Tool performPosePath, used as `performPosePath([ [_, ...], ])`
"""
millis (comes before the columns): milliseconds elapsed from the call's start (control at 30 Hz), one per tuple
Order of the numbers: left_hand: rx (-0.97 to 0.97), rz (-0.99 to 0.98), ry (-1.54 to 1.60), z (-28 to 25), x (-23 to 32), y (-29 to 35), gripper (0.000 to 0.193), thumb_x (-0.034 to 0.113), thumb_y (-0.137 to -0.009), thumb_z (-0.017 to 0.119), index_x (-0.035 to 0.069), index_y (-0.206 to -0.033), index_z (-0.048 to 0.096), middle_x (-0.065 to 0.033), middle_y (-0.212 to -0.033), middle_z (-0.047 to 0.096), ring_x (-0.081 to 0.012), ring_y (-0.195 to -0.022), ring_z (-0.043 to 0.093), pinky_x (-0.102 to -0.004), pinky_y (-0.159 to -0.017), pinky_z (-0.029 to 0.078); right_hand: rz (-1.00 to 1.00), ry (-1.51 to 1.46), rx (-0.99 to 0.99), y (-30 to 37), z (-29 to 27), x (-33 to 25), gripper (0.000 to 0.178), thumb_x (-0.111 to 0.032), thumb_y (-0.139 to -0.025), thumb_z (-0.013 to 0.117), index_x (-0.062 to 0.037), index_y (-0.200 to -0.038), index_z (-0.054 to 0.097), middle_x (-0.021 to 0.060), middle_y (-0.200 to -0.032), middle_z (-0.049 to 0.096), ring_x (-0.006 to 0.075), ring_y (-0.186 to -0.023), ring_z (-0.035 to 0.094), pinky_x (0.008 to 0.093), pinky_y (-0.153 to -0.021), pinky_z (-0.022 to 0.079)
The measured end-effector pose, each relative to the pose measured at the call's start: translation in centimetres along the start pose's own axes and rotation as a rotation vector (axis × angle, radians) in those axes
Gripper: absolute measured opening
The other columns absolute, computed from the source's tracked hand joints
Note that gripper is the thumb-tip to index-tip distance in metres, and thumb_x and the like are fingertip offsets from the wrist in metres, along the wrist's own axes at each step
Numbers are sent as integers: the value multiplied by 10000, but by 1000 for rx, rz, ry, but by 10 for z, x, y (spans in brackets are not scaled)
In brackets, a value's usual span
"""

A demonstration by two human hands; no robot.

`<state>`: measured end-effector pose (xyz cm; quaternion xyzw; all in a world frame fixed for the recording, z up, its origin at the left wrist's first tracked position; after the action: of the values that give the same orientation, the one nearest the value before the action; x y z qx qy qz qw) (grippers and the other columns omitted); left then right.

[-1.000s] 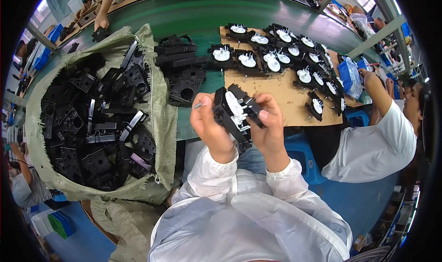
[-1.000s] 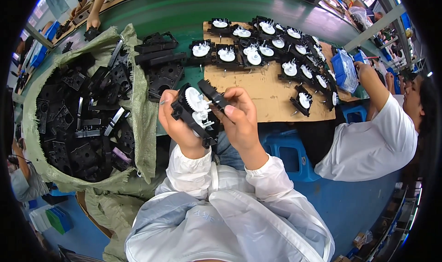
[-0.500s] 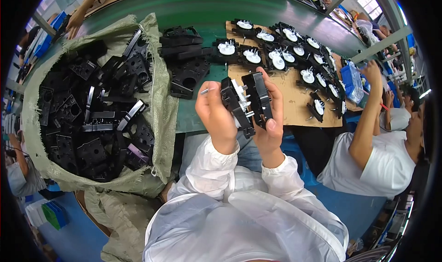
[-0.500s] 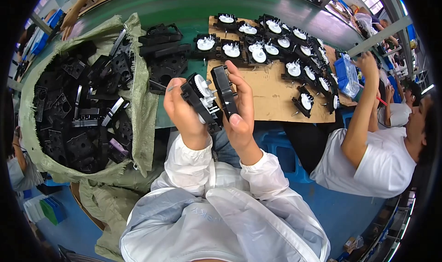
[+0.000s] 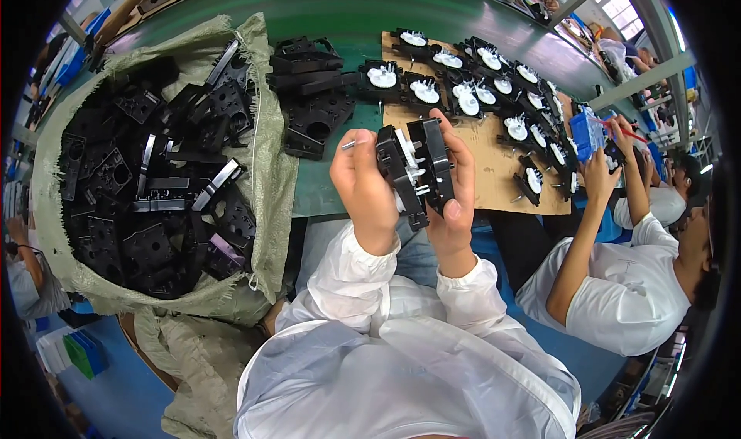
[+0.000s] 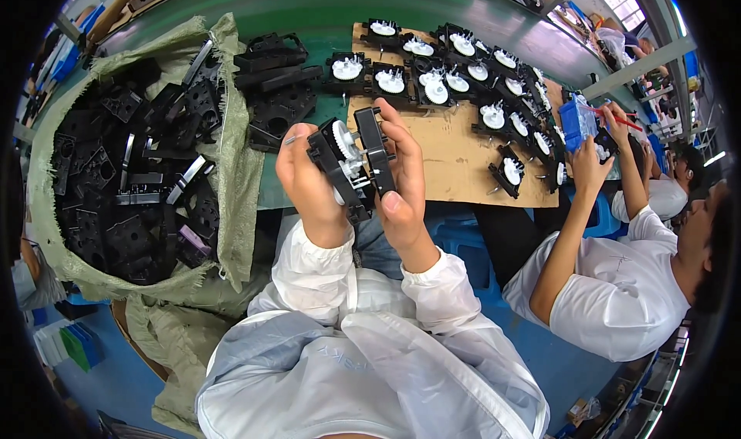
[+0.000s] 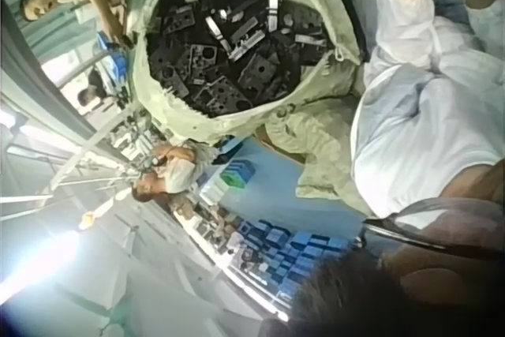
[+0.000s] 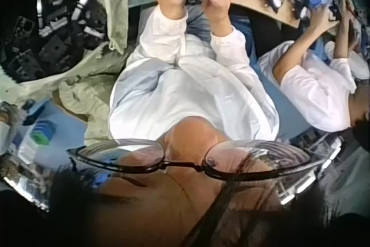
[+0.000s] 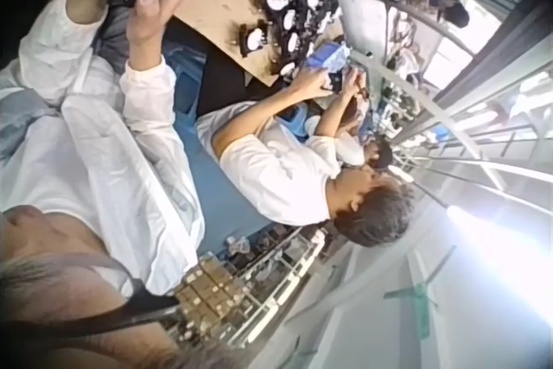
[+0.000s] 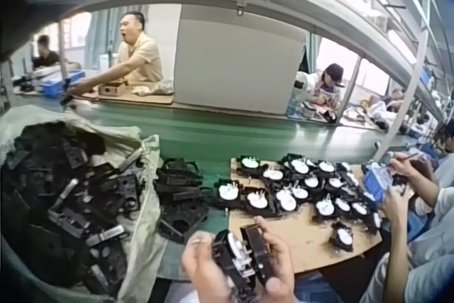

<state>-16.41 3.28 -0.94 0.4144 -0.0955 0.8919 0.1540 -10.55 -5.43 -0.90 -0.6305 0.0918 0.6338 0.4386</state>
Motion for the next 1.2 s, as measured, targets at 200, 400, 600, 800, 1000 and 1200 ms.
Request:
performPosePath([
  [200, -39, -37, 8, -1, -1, -2, 244, 231, -1021, 504, 50, -865, 553, 24, -723, 517, -43, -613, 406, -197, -542, 331, -44, 30, -21, 1, -1, 1, 905, -689, -789, 590, -80, -1432, 406, 242, -1585, 232, 369, -1442, 293, 479, -1145, 315],
  [400, -20, -4, -19, 1, 0, -1, 236, 224, -1021, 506, 48, -870, 547, 27, -708, 510, -34, -592, 400, -193, -517, 324, -60, 110, -93, -2, -7, 3, 904, -691, -805, 578, -85, -1449, 391, 241, -1589, 221, 378, -1455, 263, 492, -1150, 296],
  [600, -19, -24, -4, -2, 0, -3, 224, 214, -1021, 507, 25, -915, 564, 5, -733, 547, -41, -611, 428, -198, -535, 358, -123, 186, -161, -3, -5, 0, 894, -662, -850, 533, -39, -1466, 357, 260, -1576, 209, 412, -1444, 258, 511, -1137, 275],
  [800, 1, -69, 14, -1, -1, -4, 230, 206, -1021, 504, -1, -954, 576, -20, -762, 583, -57, -623, 452, -210, -552, 385, -125, 200, -205, -5, -7, 1, 902, -680, -870, 503, -37, -1479, 334, 256, -1578, 210, 415, -1455, 236, 525, -1146, 257],
  [1000, -38, -22, -19, -1, 5, -1, 226, 192, -1024, 496, -12, -964, 573, -30, -776, 588, -68, -629, 456, -217, -561, 391, -60, 212, -252, -4, -9, 2, 902, -688, -895, 428, -36, -1502, 290, 239, -1588, 207, 397, -1455, 247, 509, -1154, 256],
  [1200, -65, 59, -46, -5, 11, -2, 209, 172, -1027, 485, -8, -957, 564, -30, -776, 579, -69, -639, 451, -216, -571, 389, -7, 233, -274, 4, -19, -3, 903, -696, -920, 353, -35, -1525, 245, 222, -1598, 203, 378, -1455, 258, 494, -1161, 254],
])
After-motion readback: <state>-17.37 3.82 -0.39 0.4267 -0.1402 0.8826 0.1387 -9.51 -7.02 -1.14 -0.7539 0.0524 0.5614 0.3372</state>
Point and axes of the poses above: each hand's wrist, its own y-axis away from the middle knuckle, its own z-axis out of the palm, x = y × z, the point moved 3 cm from there along -y, towards the middle knuckle
